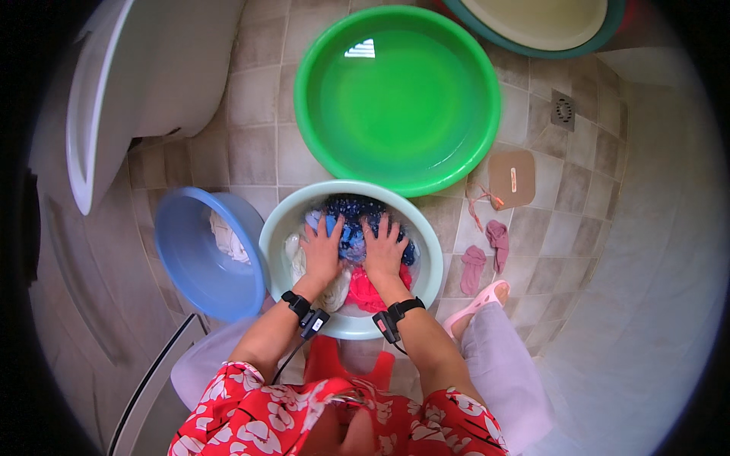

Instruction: The person washes clothes by hand in a basin of soapy water, then transfers a garment to a basin of clean water for rinsing.

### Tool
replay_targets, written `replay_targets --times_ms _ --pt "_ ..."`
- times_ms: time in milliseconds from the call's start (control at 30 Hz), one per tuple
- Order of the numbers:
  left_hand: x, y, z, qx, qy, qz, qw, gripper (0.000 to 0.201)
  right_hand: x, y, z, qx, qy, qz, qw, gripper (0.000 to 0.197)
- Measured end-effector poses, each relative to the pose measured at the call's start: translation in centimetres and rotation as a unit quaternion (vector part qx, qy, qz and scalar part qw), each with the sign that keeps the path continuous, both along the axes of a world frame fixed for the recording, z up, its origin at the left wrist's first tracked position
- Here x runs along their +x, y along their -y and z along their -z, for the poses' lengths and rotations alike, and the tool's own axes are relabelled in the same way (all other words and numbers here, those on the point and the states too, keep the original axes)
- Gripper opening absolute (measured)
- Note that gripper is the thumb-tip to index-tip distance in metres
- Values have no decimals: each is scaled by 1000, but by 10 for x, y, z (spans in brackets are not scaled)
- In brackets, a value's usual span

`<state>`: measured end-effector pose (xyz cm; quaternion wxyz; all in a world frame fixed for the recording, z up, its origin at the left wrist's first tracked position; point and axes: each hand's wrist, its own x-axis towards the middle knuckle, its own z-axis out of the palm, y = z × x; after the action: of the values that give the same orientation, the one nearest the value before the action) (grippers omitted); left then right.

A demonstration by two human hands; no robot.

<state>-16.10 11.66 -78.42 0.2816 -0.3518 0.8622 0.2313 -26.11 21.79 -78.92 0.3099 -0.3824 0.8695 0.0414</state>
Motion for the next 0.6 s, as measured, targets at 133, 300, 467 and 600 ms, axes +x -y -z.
replay_targets --times_ms 133,300,467,600 --pt "-10 17 0 -17 -90 0 996 84 -22 0 12 -38 -4 14 999 77" --pt "-4 32 -9 10 -132 10 991 69 -39 13 -20 -82 127 64 986 78" --pt "24 2 -64 11 -188 45 981 70 -17 -32 -51 -122 136 109 977 85" --pt "40 -11 -99 -12 -189 69 980 70 -9 -52 -72 -157 156 116 968 84"
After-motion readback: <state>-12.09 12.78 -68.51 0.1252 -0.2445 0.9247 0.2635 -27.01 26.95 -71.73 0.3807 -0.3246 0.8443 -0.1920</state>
